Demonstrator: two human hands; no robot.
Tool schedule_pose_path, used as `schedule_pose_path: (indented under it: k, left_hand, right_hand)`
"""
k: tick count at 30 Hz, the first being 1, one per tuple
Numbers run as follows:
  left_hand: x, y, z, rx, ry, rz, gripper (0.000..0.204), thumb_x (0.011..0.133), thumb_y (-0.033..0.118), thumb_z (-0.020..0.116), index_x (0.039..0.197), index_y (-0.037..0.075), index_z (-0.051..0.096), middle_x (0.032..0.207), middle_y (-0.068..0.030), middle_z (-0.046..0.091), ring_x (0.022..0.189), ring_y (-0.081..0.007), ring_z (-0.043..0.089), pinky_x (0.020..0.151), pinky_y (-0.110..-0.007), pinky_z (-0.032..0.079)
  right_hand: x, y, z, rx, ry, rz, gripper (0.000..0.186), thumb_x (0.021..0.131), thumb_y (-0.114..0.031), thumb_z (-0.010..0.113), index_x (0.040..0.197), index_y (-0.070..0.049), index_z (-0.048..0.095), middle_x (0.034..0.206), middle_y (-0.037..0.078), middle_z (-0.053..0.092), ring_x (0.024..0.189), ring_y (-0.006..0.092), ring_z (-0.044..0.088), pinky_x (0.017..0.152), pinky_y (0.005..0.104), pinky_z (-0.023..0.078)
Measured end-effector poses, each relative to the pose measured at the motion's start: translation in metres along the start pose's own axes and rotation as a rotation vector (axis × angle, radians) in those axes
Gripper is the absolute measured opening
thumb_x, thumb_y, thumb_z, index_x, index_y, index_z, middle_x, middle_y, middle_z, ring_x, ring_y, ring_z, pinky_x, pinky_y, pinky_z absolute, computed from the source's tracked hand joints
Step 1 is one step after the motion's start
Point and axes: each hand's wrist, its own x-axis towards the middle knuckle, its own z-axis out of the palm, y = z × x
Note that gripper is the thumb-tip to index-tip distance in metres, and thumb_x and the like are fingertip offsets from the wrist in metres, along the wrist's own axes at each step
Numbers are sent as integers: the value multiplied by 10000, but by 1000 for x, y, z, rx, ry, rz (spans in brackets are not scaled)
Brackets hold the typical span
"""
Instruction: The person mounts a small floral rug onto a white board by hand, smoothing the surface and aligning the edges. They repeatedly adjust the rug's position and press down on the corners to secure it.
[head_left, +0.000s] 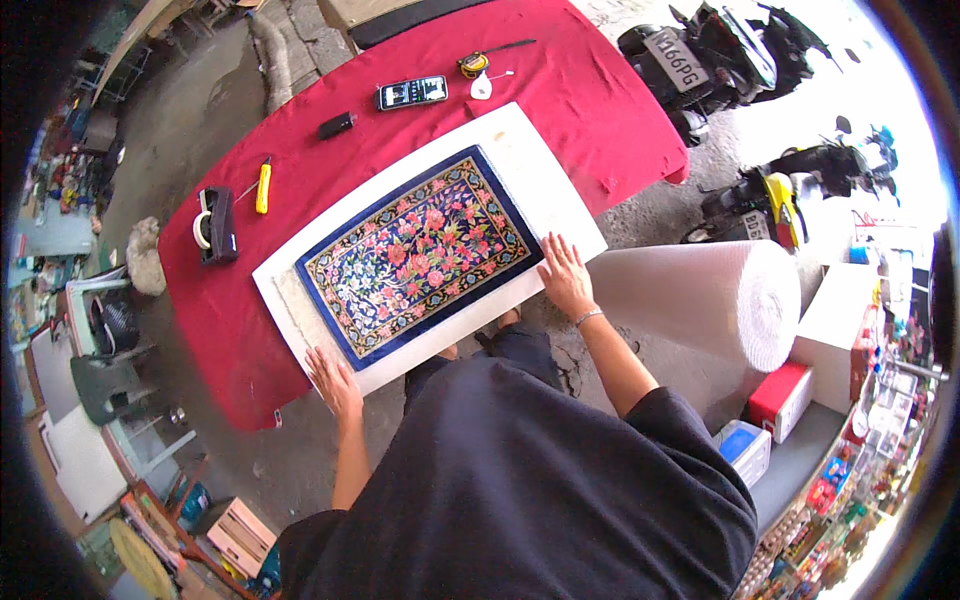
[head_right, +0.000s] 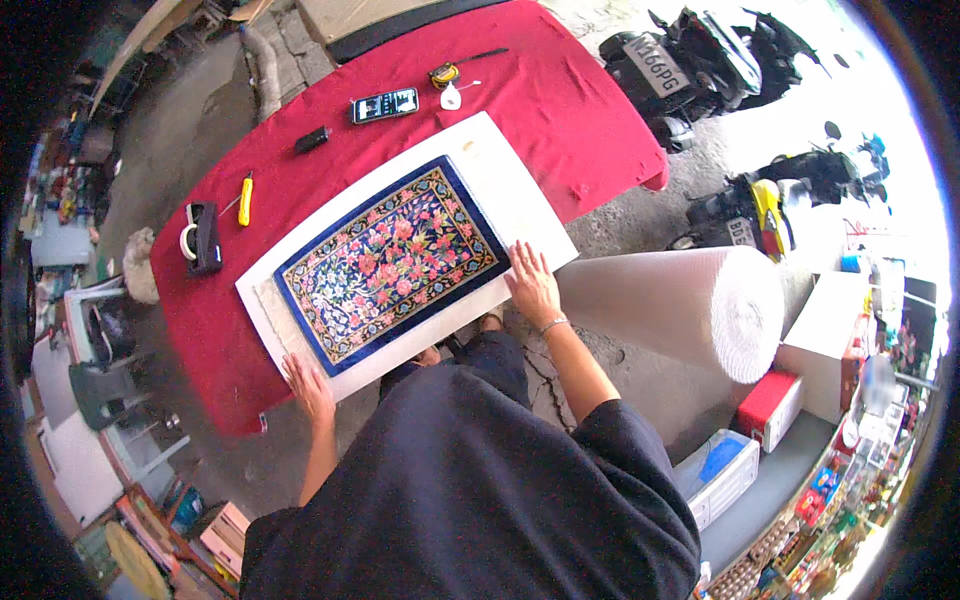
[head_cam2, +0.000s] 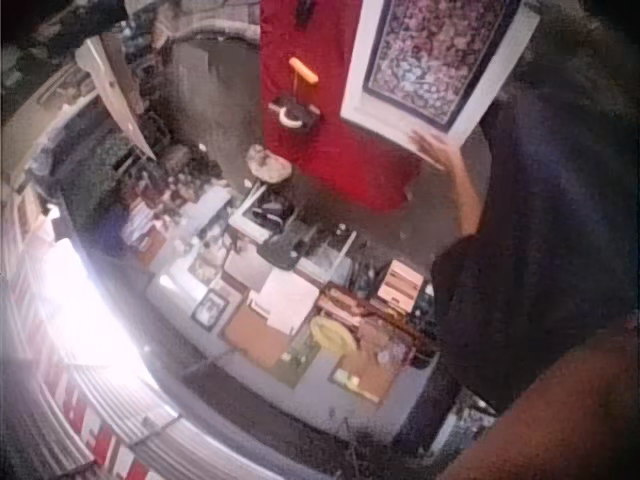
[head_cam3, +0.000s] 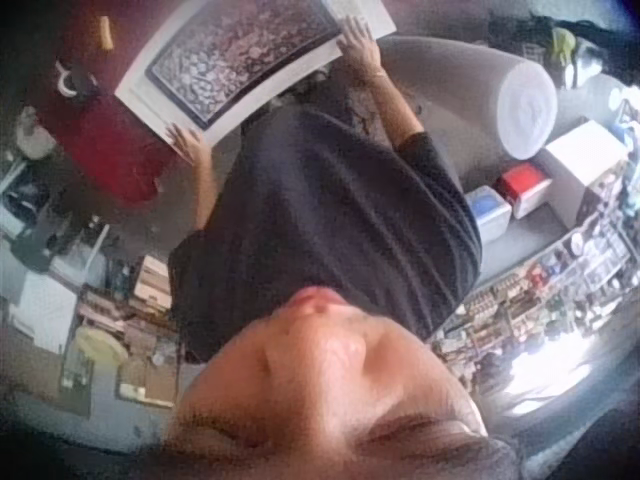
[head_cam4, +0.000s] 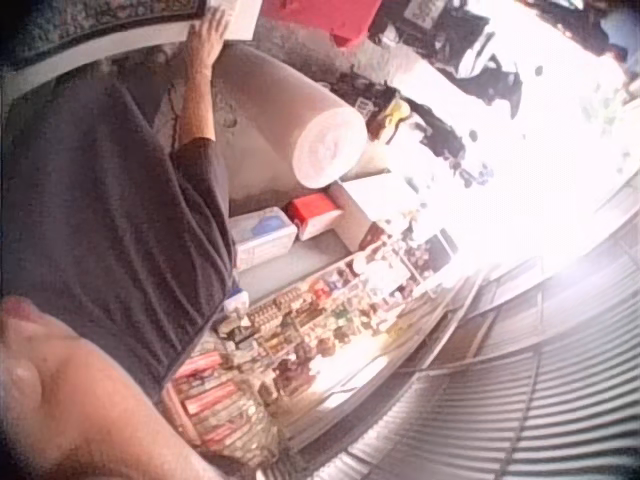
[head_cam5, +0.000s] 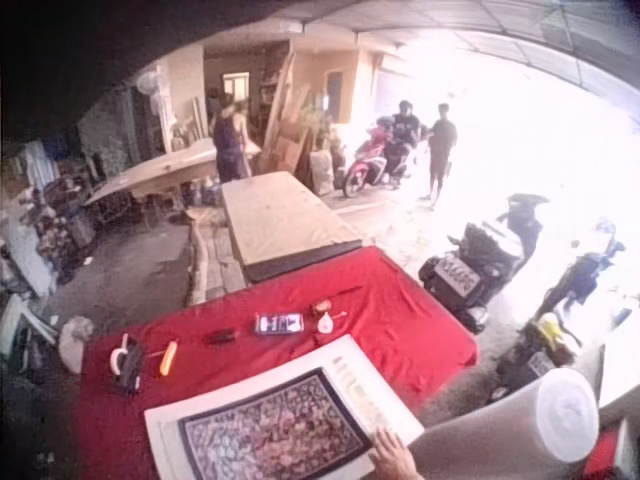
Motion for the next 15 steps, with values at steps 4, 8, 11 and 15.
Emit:
schedule_pose_path:
  k: [4,8,11,15]
  left_hand:
    - [-50,15,-1,92,13,-42,577,1029,238,435,1556,39,310,1635,-202,228,1513,-382,207,1219,-520,164]
    - [-87,55,0,98,-78,-184,540,1049,265,401,1530,22,364,1623,-212,254,1516,-367,210,1211,-542,171]
    - [-110,78,2,118,-162,-195,538,1062,290,366,1527,20,369,1625,-209,251,1519,-354,207,1214,-530,171]
    - [-119,114,4,11,-195,-213,525,1071,302,343,1499,8,415,1624,-212,251,1520,-352,202,1223,-508,149]
  right_hand:
    - [-2,56,0,-20,15,15,616,999,-312,510,1540,-72,339,1602,133,332,1483,303,302,1210,475,240]
    - [-4,70,-2,41,55,22,593,1006,-310,511,1525,-63,364,1583,151,360,1479,312,308,1203,479,248]
    - [-3,63,-18,115,-136,-306,558,1000,-270,525,1505,-70,398,1580,109,373,1467,283,336,1202,465,269]
    - [-1,91,-18,46,-69,-205,558,990,-259,536,1502,-77,406,1574,111,382,1476,283,317,1201,465,273]
